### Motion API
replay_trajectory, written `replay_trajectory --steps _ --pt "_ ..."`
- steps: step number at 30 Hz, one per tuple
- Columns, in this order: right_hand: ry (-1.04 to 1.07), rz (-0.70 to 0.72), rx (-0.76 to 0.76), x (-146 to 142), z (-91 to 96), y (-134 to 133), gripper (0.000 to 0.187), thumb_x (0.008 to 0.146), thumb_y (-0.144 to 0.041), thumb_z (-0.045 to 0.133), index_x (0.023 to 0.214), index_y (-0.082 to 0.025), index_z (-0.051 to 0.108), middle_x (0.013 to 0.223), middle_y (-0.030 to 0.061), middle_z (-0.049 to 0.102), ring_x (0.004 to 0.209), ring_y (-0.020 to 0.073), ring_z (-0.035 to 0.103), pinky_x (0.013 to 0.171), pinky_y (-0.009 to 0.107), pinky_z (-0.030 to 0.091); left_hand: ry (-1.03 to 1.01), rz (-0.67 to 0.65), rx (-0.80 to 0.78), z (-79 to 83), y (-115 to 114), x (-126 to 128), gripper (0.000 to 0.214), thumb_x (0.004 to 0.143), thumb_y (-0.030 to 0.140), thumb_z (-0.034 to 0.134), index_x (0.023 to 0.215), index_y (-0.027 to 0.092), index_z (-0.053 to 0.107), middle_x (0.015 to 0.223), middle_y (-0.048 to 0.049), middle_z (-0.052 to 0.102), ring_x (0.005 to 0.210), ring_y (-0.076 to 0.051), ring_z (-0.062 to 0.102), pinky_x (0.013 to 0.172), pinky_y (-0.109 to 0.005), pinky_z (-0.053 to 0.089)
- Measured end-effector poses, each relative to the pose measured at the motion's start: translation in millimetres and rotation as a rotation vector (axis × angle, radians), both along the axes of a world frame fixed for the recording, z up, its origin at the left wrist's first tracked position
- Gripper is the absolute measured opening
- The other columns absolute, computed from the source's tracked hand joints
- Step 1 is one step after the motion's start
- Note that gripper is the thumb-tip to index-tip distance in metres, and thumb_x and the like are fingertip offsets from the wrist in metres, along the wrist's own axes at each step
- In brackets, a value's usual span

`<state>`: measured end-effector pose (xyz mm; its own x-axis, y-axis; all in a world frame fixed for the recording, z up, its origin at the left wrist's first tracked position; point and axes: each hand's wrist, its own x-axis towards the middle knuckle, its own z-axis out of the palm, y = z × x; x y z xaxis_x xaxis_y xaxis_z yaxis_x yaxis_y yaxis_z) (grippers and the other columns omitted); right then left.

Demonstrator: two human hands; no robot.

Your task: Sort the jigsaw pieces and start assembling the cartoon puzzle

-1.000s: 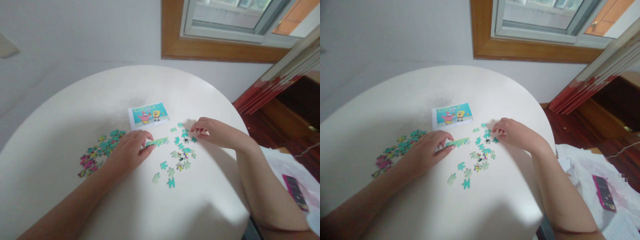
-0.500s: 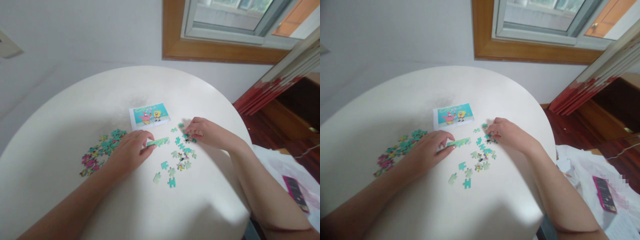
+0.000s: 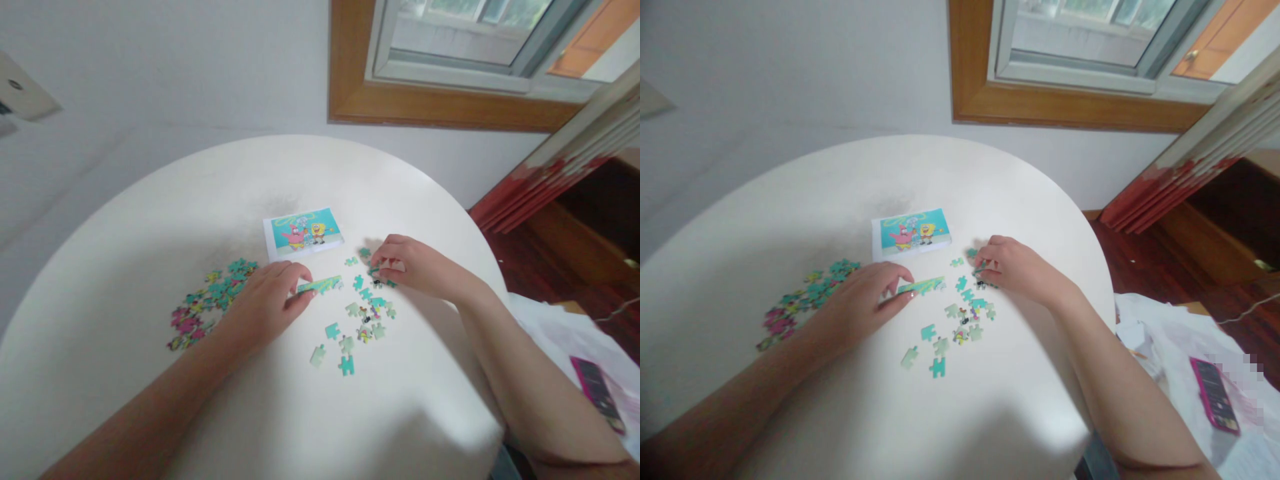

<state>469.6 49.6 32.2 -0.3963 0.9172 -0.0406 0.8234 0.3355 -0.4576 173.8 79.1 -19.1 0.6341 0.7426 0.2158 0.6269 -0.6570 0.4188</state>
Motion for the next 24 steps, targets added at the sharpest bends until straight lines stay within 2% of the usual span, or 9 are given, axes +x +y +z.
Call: replay_trajectory --steps 6,11,17,24 --pt "0.015 0.019 0.106 -6 -9.3 3 0.017 0.091 -0.019 0.062 0.104 -0.016 0.072 0.094 0.0078 0.060 0.078 0.0162 0.057 0.075 0.028 0.046 0.038 0.004 -0.004 -1.0 -1 1 0.017 0.094 0.035 0.054 0.101 0.020 0.058 0.084 -0.0030 0.059 0.084 -0.023 0.059 0.079 -0.036 0.044" --pt "0.018 0.028 0.210 -14 -19.8 7 0.031 0.089 -0.010 0.058 0.116 -0.018 0.072 0.098 0.0101 0.060 0.083 0.0188 0.059 0.079 0.031 0.047 0.040 -0.010 0.029 0.7 -1 2 0.014 0.093 0.032 0.057 0.100 0.020 0.059 0.084 -0.0031 0.061 0.084 -0.024 0.060 0.080 -0.036 0.044" --pt "-0.010 0.044 0.226 -20 -29.4 10 0.028 0.094 -0.023 0.058 0.117 -0.017 0.072 0.097 0.0116 0.062 0.086 0.0219 0.059 0.082 0.035 0.048 0.059 0.005 0.017 6.1 -5 5 0.017 0.093 0.029 0.057 0.106 0.019 0.058 0.093 -0.0063 0.065 0.090 -0.025 0.060 0.085 -0.040 0.045" --pt "-0.029 0.012 0.278 -19 -35.3 14 0.024 0.092 -0.020 0.059 0.112 -0.019 0.072 0.095 0.0108 0.064 0.089 0.0233 0.060 0.082 0.036 0.047 0.074 -0.007 0.016 9.4 -9 6 0.015 0.096 0.029 0.053 0.107 0.019 0.058 0.099 -0.0069 0.066 0.096 -0.027 0.060 0.090 -0.043 0.045"
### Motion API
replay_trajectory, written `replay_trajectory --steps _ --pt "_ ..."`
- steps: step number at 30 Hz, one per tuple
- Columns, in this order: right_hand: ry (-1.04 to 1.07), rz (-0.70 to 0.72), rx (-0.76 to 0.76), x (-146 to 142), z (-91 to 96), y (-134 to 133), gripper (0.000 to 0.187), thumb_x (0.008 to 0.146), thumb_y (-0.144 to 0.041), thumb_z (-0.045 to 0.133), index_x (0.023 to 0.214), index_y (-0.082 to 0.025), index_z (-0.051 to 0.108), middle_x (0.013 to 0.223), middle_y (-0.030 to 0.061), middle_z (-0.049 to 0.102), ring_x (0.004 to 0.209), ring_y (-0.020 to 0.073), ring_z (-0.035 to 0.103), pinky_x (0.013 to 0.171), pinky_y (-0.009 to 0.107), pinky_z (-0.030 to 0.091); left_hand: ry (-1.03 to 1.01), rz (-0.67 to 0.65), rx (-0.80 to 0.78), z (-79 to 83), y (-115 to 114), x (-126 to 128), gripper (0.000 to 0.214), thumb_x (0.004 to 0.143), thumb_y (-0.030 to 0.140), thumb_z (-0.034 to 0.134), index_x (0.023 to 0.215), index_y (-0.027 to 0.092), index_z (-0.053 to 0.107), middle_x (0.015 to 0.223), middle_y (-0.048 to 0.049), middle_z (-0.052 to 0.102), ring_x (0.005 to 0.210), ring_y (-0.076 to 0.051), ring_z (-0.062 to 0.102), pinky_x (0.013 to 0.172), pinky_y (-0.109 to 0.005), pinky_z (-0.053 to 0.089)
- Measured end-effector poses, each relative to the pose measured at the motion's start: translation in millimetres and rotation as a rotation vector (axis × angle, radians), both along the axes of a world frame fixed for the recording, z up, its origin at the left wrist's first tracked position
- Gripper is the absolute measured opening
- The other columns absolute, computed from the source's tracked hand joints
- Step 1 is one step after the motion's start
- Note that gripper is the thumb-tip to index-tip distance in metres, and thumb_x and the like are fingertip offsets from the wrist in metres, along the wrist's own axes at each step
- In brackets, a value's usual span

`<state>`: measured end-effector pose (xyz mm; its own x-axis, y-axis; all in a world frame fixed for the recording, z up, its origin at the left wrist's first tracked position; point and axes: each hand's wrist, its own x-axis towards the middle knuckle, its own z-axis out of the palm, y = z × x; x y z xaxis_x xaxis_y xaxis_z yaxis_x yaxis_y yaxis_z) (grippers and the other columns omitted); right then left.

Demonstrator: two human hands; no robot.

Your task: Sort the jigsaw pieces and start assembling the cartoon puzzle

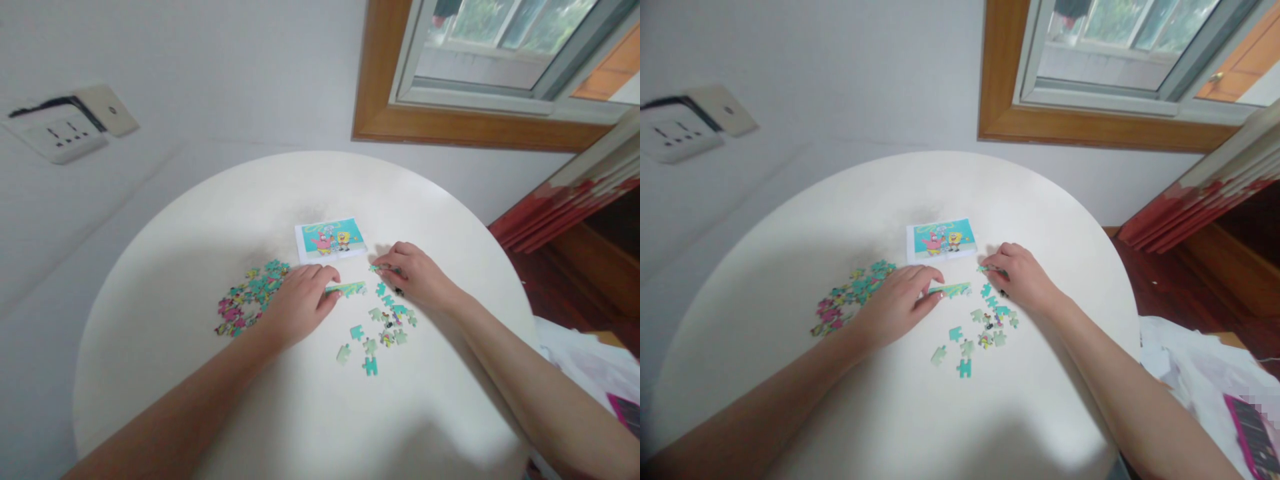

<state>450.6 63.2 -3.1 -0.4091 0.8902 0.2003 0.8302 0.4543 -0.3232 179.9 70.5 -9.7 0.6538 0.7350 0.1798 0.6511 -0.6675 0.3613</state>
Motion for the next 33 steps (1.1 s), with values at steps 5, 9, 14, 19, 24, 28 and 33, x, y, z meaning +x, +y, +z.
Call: replay_trajectory --steps 5,9,14,19,24,28,33 --pt "0.017 -0.004 0.042 -1 -3.0 1 0.023 0.092 -0.022 0.059 0.111 -0.019 0.072 0.092 0.0100 0.064 0.086 0.0226 0.060 0.078 0.035 0.048 -0.012 -0.001 0.000 -1.4 -1 1 0.015 0.095 0.029 0.054 0.106 0.019 0.059 0.098 -0.0072 0.066 0.096 -0.027 0.061 0.090 -0.043 0.045" --pt "0.075 -0.011 0.076 2 -5.1 2 0.024 0.094 -0.023 0.057 0.110 -0.018 0.073 0.091 0.0104 0.064 0.086 0.0236 0.061 0.078 0.037 0.050 -0.139 0.005 0.029 7.8 8 -9 0.015 0.095 0.024 0.049 0.103 0.018 0.061 0.093 -0.0067 0.065 0.091 -0.024 0.061 0.085 -0.039 0.048" --pt "0.119 -0.040 0.076 9 0.1 3 0.026 0.092 -0.018 0.054 0.109 -0.017 0.073 0.092 0.0099 0.064 0.087 0.0242 0.061 0.078 0.038 0.050 -0.278 0.278 0.199 38.0 24 -42 0.027 0.096 0.026 0.046 0.115 0.019 0.063 0.087 -0.0032 0.060 0.082 -0.019 0.059 0.087 -0.035 0.049" --pt "0.181 -0.090 0.026 14 3.8 2 0.027 0.094 -0.022 0.051 0.110 -0.018 0.072 0.090 0.0080 0.062 0.078 0.0204 0.060 0.071 0.034 0.050 -0.219 0.393 0.165 46.1 40 -79 0.033 0.093 0.030 0.046 0.114 0.022 0.069 0.093 -0.0069 0.062 0.081 -0.020 0.060 0.075 -0.032 0.051" --pt "0.216 -0.121 0.008 18 1.6 2 0.027 0.094 -0.028 0.051 0.110 -0.019 0.072 0.090 0.0072 0.061 0.073 0.0180 0.059 0.067 0.033 0.049 0.074 0.353 0.027 30.5 54 -100 0.033 0.081 0.030 0.056 0.105 0.016 0.075 0.089 -0.0092 0.068 0.083 -0.025 0.064 0.087 -0.042 0.051" --pt "0.228 -0.142 0.004 20 0.2 2 0.029 0.094 -0.033 0.051 0.109 -0.019 0.072 0.090 0.0075 0.062 0.071 0.0179 0.059 0.065 0.033 0.050 0.139 0.326 -0.006 22.7 55 -99 0.030 0.079 0.030 0.061 0.103 0.018 0.075 0.091 -0.0084 0.069 0.086 -0.026 0.064 0.093 -0.043 0.049" --pt "0.232 -0.137 0.001 21 0.8 3 0.030 0.094 -0.034 0.051 0.107 -0.018 0.073 0.089 0.0076 0.062 0.070 0.0175 0.060 0.067 0.033 0.050 0.156 0.320 -0.024 17.5 54 -93 0.028 0.082 0.032 0.061 0.105 0.021 0.073 0.094 -0.0075 0.068 0.092 -0.026 0.063 0.095 -0.041 0.047"
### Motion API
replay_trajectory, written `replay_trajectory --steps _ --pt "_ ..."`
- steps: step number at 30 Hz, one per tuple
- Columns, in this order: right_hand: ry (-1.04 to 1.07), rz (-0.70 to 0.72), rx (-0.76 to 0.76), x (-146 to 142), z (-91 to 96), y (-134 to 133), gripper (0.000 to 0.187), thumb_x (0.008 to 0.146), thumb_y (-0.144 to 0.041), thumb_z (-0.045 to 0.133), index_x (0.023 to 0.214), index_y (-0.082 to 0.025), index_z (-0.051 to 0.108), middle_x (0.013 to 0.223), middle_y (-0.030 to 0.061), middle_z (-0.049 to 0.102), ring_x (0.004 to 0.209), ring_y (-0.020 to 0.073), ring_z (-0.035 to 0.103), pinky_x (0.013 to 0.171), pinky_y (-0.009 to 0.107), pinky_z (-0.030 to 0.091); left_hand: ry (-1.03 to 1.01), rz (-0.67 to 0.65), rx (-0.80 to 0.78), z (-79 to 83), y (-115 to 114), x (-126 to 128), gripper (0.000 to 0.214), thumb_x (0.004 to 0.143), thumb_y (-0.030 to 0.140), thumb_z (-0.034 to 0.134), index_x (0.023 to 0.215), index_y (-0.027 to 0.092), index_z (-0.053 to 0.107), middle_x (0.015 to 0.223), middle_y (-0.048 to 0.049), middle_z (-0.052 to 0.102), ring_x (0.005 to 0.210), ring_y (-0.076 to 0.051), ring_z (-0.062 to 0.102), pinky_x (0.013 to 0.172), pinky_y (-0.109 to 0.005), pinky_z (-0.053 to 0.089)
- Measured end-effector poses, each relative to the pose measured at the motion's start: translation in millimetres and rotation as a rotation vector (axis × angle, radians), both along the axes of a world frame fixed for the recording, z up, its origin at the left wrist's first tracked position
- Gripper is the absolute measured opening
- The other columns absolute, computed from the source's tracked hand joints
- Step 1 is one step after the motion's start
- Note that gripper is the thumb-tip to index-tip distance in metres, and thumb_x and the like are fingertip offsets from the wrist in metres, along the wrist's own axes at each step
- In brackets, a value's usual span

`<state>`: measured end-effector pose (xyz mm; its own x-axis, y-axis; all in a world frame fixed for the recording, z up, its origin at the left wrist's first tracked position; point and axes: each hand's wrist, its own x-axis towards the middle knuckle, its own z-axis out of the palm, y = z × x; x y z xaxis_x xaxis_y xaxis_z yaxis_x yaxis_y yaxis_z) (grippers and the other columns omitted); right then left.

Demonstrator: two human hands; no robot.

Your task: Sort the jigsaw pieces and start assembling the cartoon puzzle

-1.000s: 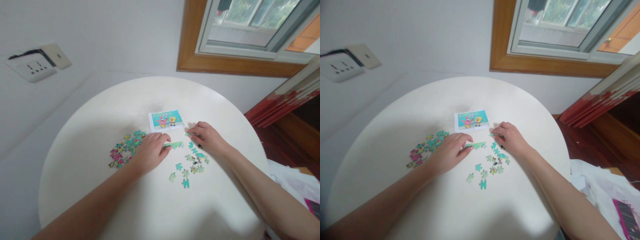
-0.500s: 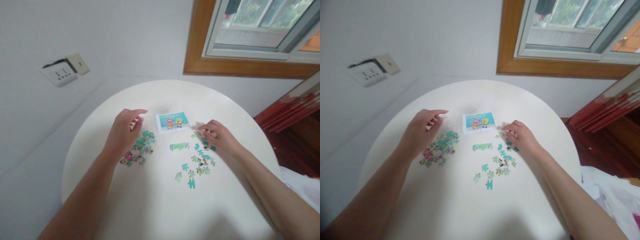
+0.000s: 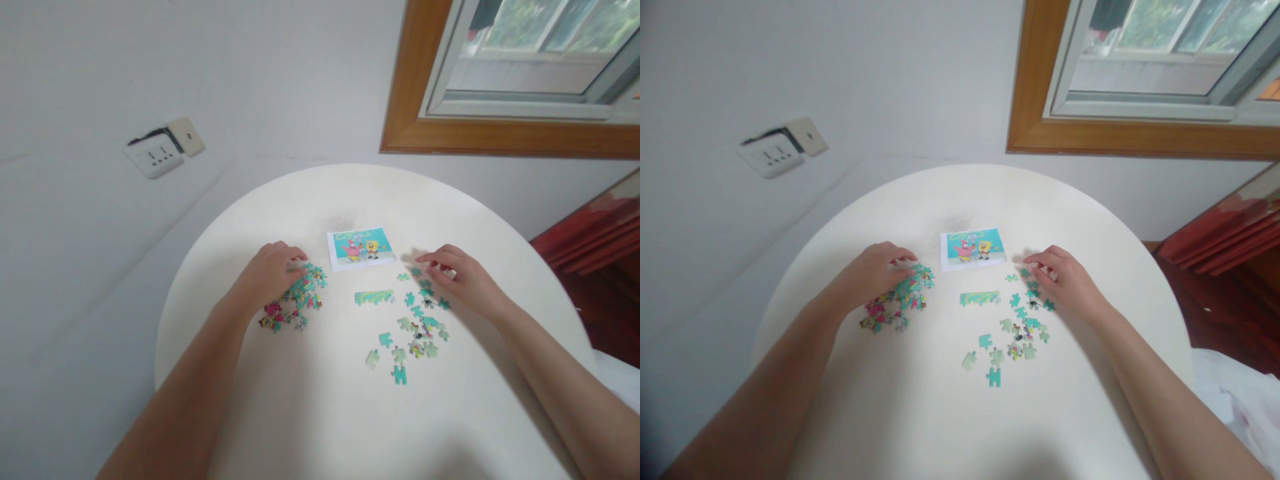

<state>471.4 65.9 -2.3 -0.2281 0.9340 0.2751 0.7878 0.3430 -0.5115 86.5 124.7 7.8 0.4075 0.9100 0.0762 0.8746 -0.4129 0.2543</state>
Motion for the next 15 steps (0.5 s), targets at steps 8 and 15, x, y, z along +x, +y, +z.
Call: replay_trajectory --steps 8,15 --pt "0.002 0.007 -0.014 -2.5 3.0 -2.1 0.031 0.094 -0.035 0.051 0.107 -0.018 0.073 0.090 0.0079 0.063 0.071 0.0178 0.060 0.063 0.032 0.049 -0.025 0.049 -0.047 -2.7 2.4 2.4 0.023 0.083 0.030 0.057 0.097 0.019 0.072 0.091 -0.0075 0.066 0.087 -0.023 0.065 0.086 -0.035 0.051" --pt "0.011 0.001 -0.030 -2.7 3.3 -1.8 0.031 0.094 -0.036 0.052 0.107 -0.018 0.073 0.091 0.0081 0.063 0.072 0.0181 0.060 0.065 0.033 0.049 -0.053 0.073 -0.102 2.3 8.4 -6.8 0.032 0.085 0.030 0.048 0.099 0.019 0.074 0.096 -0.0072 0.072 0.087 -0.023 0.067 0.085 -0.033 0.052"
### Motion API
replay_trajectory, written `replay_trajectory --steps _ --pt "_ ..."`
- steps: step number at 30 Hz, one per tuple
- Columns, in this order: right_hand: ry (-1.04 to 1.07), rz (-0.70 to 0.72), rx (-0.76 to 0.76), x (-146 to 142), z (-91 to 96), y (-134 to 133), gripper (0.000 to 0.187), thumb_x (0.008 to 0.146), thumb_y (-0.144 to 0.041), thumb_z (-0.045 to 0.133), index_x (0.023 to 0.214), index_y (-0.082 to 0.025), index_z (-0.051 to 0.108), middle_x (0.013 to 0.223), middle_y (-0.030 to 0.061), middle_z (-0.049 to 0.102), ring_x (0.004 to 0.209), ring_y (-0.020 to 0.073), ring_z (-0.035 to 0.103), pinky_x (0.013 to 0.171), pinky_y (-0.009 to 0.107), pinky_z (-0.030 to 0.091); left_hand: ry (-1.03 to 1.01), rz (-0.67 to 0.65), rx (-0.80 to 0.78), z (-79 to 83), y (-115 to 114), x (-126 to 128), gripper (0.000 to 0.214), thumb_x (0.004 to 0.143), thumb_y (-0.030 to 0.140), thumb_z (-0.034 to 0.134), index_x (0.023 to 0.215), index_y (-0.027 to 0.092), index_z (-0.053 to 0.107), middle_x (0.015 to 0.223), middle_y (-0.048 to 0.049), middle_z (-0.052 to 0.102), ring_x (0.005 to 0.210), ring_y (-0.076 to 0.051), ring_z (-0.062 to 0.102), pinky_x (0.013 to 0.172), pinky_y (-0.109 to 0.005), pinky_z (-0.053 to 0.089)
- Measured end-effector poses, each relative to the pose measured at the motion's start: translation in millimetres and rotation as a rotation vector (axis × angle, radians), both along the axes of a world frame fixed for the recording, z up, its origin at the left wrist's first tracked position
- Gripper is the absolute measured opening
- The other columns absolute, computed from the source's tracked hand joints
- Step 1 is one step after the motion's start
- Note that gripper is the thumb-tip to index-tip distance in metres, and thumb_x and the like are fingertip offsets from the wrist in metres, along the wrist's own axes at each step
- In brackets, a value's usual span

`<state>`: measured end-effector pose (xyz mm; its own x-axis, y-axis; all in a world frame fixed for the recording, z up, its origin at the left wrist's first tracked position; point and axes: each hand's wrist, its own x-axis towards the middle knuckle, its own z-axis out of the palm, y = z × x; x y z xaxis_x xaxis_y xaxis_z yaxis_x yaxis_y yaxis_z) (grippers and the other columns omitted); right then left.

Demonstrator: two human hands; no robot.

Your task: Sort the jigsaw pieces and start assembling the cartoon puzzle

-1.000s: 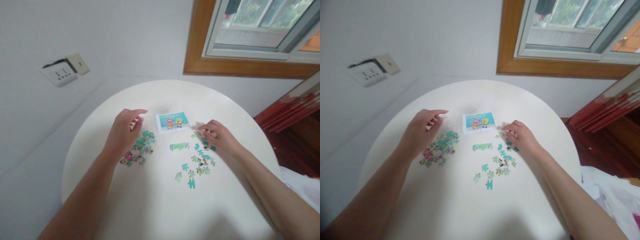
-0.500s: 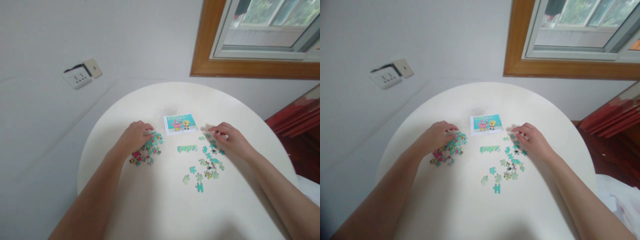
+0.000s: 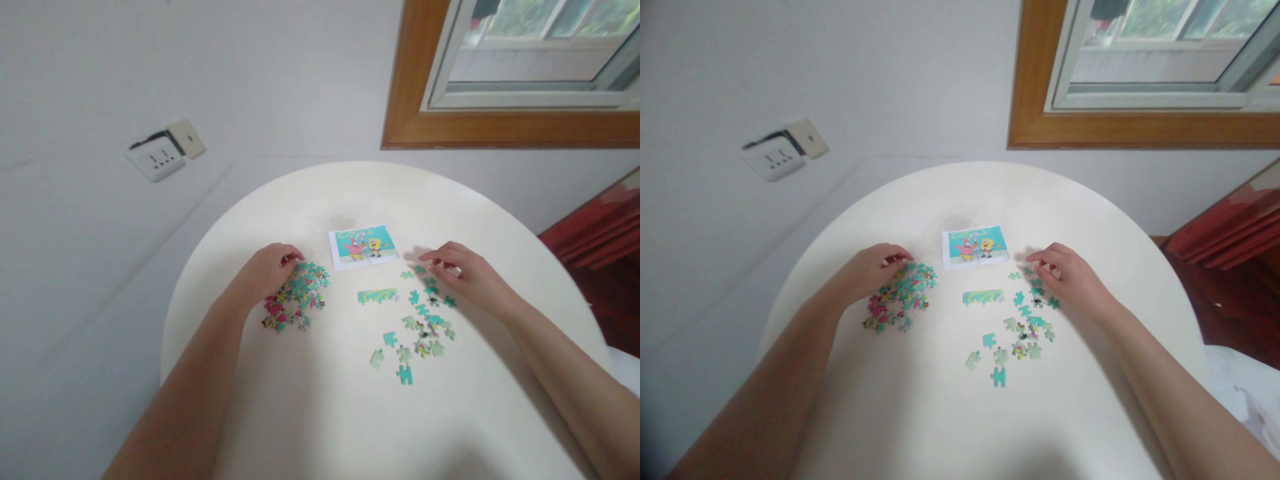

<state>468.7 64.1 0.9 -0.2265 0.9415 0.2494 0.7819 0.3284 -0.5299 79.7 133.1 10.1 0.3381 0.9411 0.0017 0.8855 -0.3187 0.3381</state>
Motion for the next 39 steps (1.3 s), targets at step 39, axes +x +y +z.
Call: replay_trajectory --steps 39 --pt "0.004 0.009 0.022 0 0.4 -1 0.026 0.094 -0.032 0.052 0.105 -0.022 0.073 0.090 0.0070 0.065 0.068 0.0166 0.060 0.063 0.031 0.050 -0.062 -0.069 0.062 -7.7 0 5 0.034 0.082 0.045 0.061 0.103 0.020 0.071 0.094 -0.0082 0.060 0.089 -0.026 0.061 0.087 -0.042 0.050"
